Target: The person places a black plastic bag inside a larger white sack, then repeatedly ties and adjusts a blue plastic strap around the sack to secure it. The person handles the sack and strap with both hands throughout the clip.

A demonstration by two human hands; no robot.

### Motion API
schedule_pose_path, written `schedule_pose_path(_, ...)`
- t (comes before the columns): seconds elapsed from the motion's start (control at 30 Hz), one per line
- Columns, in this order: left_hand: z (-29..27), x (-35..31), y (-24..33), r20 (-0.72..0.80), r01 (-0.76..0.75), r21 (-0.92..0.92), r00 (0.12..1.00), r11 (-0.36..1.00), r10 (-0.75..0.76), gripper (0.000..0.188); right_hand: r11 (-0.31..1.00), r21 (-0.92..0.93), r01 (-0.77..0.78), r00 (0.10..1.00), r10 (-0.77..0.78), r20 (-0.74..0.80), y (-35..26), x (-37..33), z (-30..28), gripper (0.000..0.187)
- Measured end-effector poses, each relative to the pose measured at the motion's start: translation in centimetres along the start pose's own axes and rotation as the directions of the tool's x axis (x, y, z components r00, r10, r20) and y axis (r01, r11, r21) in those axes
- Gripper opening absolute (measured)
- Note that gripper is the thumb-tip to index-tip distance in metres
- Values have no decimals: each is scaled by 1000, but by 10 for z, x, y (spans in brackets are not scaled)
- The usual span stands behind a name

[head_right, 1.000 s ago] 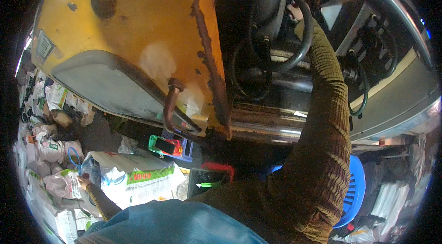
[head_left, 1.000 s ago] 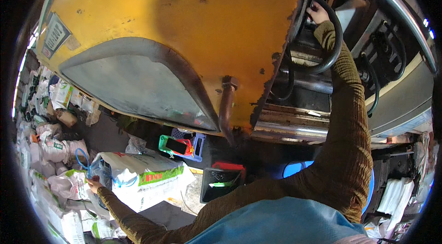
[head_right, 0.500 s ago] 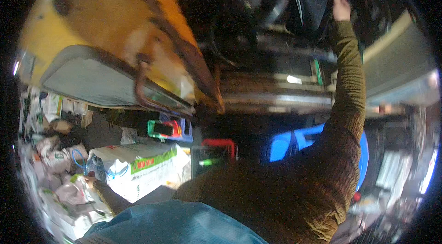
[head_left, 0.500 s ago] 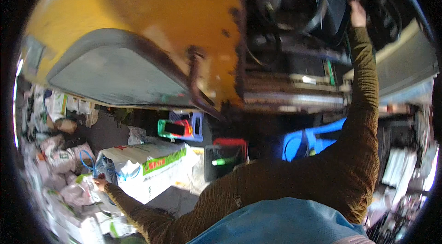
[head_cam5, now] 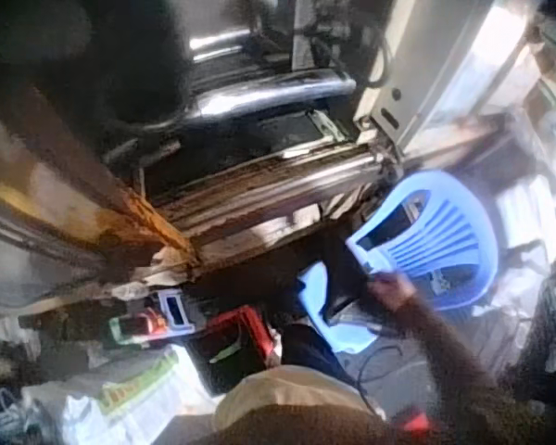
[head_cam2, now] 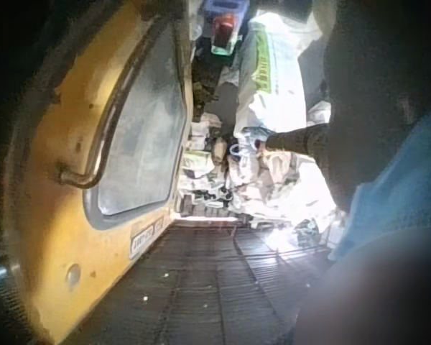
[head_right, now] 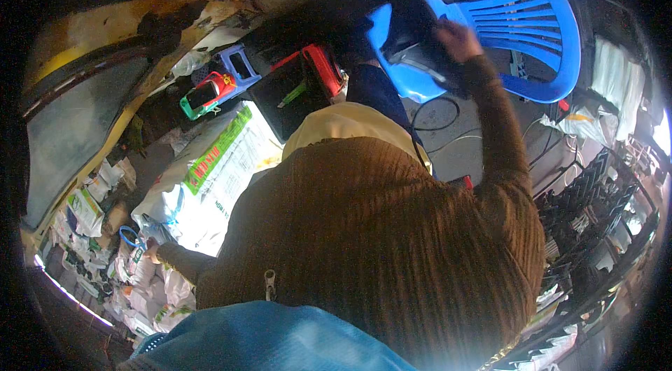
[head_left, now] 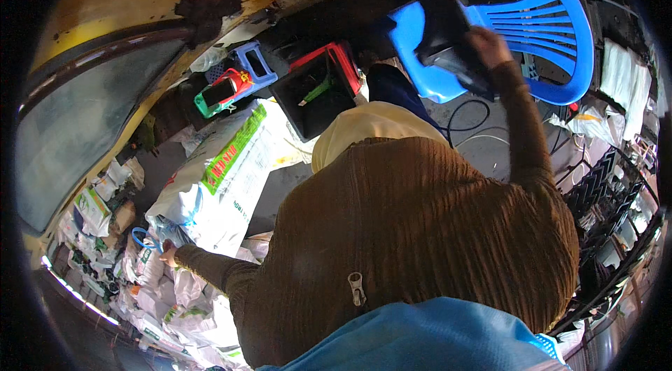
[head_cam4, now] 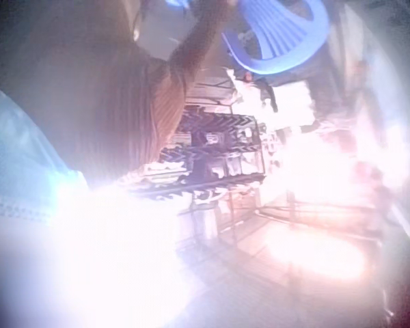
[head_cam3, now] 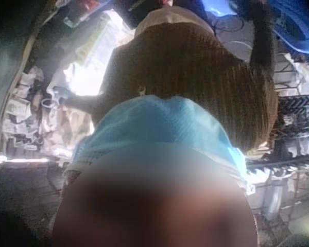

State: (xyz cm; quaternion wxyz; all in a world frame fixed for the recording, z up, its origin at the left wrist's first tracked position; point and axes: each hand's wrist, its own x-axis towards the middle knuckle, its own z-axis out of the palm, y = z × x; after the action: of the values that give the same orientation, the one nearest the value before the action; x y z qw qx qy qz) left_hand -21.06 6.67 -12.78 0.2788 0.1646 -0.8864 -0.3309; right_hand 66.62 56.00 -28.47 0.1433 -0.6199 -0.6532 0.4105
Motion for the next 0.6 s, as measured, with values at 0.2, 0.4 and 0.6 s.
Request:
schedule_pose_path(0.2,4,-5,5,11,-39,17,999,999,39,59,842,-464,-275,942,333,47,89,-12,106,32)
schedule_pose_path(0.4,17,6,-3,21,-76,42,997,996,75,59,750,-554,-362,931,325,-168,29,18,106,46)
schedule_pose_path(0.6,19,14,-12,174,49,-46,984,998,-40,59,471,306,827,547,-800,-248,-293,42,94,51)
